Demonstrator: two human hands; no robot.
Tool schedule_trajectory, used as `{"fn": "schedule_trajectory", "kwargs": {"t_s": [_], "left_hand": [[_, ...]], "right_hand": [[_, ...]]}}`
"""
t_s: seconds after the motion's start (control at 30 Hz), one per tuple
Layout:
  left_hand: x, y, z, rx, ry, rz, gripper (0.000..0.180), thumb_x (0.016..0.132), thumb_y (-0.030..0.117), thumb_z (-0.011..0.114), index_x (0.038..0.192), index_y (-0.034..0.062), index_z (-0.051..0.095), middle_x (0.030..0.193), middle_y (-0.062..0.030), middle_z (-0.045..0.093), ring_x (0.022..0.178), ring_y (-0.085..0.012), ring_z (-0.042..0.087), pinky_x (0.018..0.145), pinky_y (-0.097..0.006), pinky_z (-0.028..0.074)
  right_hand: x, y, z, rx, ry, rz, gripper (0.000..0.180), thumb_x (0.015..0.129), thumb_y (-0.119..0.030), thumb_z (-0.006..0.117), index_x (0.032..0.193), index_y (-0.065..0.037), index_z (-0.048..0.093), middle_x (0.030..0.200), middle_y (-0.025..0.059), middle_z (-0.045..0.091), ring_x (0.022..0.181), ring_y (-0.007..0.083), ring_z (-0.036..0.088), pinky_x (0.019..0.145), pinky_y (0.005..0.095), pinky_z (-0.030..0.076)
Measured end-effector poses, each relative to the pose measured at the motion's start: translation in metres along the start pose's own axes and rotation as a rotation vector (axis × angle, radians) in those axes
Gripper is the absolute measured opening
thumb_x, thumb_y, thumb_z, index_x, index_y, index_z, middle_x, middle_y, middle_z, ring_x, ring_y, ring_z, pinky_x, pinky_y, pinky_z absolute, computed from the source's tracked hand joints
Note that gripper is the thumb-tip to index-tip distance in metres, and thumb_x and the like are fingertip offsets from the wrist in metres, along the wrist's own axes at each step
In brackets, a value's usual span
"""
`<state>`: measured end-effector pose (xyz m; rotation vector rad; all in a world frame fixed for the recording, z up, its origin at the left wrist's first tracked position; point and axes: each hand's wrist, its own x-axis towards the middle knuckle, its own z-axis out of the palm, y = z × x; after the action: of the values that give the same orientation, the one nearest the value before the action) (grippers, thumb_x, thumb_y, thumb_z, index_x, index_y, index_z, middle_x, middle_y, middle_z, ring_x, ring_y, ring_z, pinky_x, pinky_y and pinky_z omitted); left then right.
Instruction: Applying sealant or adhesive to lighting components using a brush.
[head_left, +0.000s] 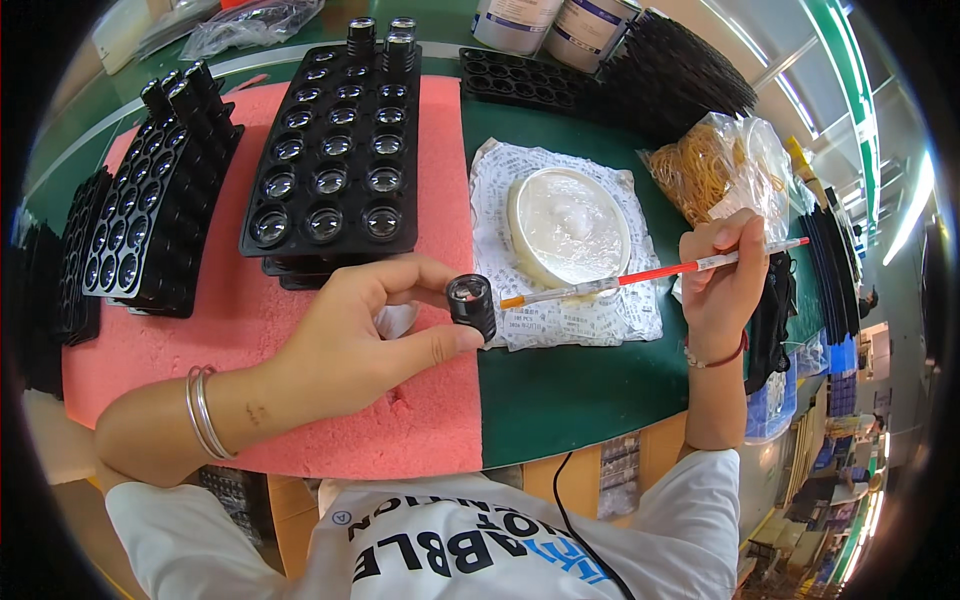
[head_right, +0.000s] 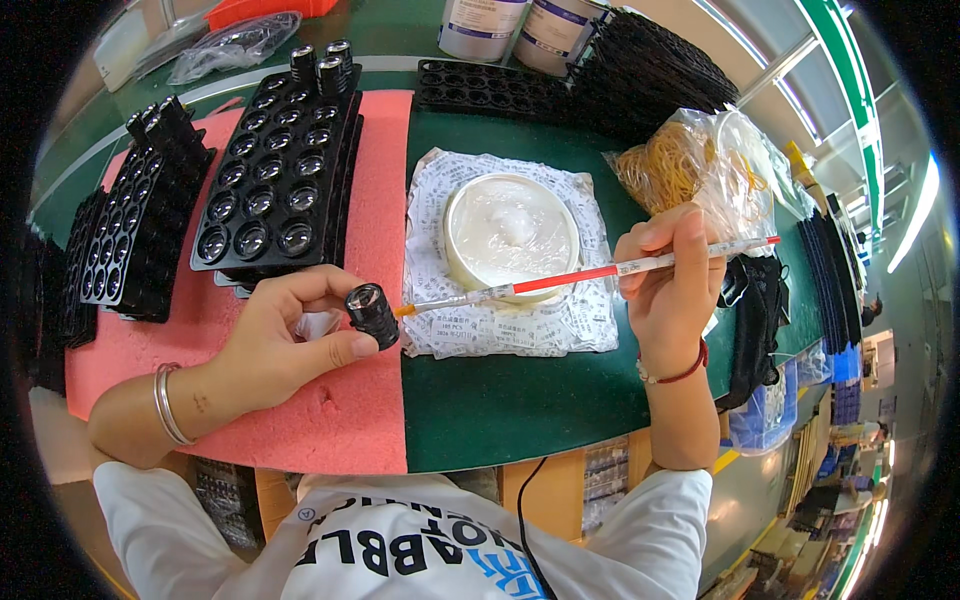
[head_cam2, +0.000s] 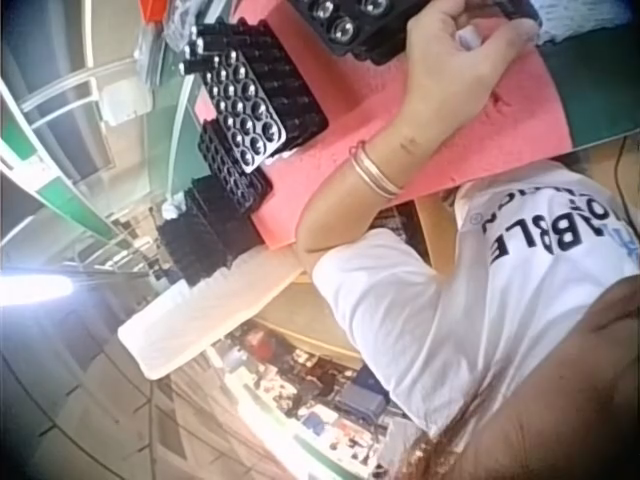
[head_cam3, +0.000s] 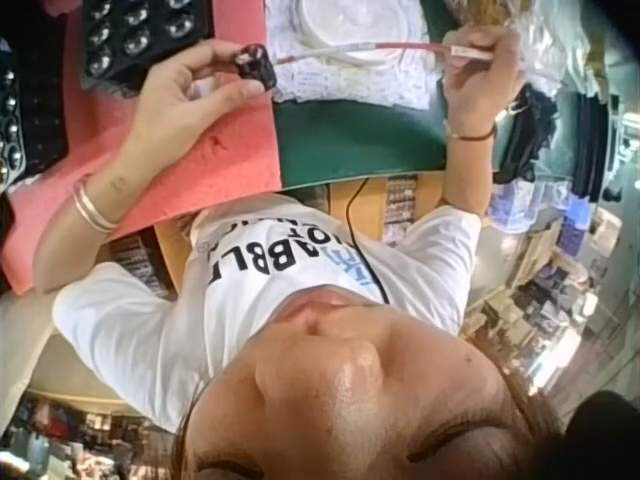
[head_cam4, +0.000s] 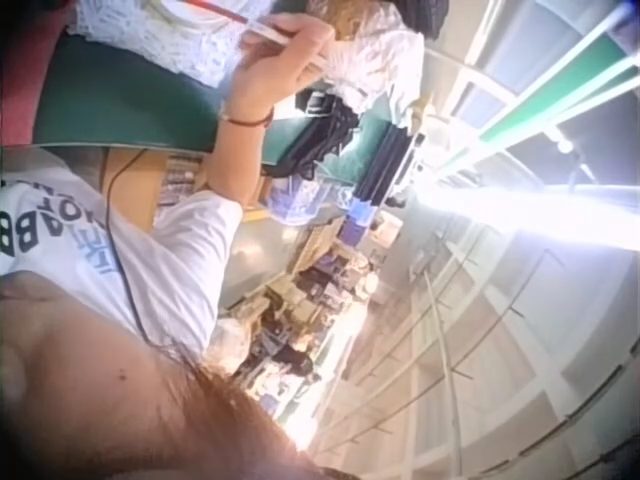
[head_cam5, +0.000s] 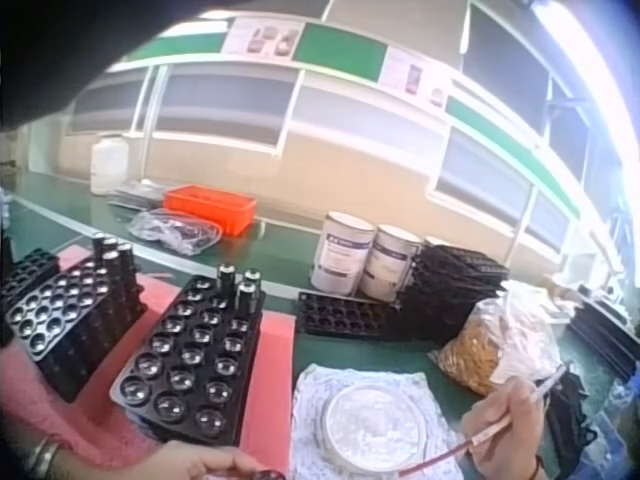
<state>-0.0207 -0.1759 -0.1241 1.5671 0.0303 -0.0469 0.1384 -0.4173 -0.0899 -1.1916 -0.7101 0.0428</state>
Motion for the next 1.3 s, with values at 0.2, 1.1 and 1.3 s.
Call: {"fn": "schedule_trajectory", "kwargs": {"t_s": [0.2, 1.1, 1.3], "left_hand": [[0.000, -0.002, 0.001, -0.024, -0.001, 0.018, 0.024, 0.076, 0.009, 0.066, 0.096, 0.0001, 0.057, 0.085, 0.0011, 0.059, 0.051, 0.0030, 0.036, 0.042, -0.015, 0.030], [-0.005, 0.010, 0.008, 0.359, -0.060, 0.025, 0.026, 0.071, 0.013, 0.070, 0.091, 0.0024, 0.056, 0.065, 0.0005, 0.057, 0.045, -0.0014, 0.037, 0.042, -0.019, 0.030], [-0.003, 0.005, 0.006, 0.304, -0.053, -0.010, 0.025, 0.073, 0.013, 0.068, 0.093, 0.0026, 0.057, 0.069, 0.0027, 0.056, 0.048, 0.0001, 0.035, 0.043, -0.018, 0.029]], "right_hand": [[-0.001, 0.005, -0.006, -0.065, -0.044, -0.061, 0.034, 0.093, -0.025, 0.038, 0.069, -0.002, 0.049, 0.053, 0.0080, 0.051, 0.041, 0.0109, 0.046, 0.038, 0.0201, 0.036], [-0.007, -0.001, -0.007, -0.290, -0.293, -0.291, 0.038, 0.092, -0.023, 0.039, 0.067, 0.002, 0.054, 0.055, 0.0098, 0.053, 0.043, 0.0130, 0.051, 0.041, 0.0206, 0.039], [0.002, -0.001, -0.006, 0.040, -0.006, -0.023, 0.040, 0.093, -0.027, 0.035, 0.063, -0.003, 0.047, 0.050, 0.0063, 0.045, 0.039, 0.0111, 0.039, 0.039, 0.0220, 0.032]]}}
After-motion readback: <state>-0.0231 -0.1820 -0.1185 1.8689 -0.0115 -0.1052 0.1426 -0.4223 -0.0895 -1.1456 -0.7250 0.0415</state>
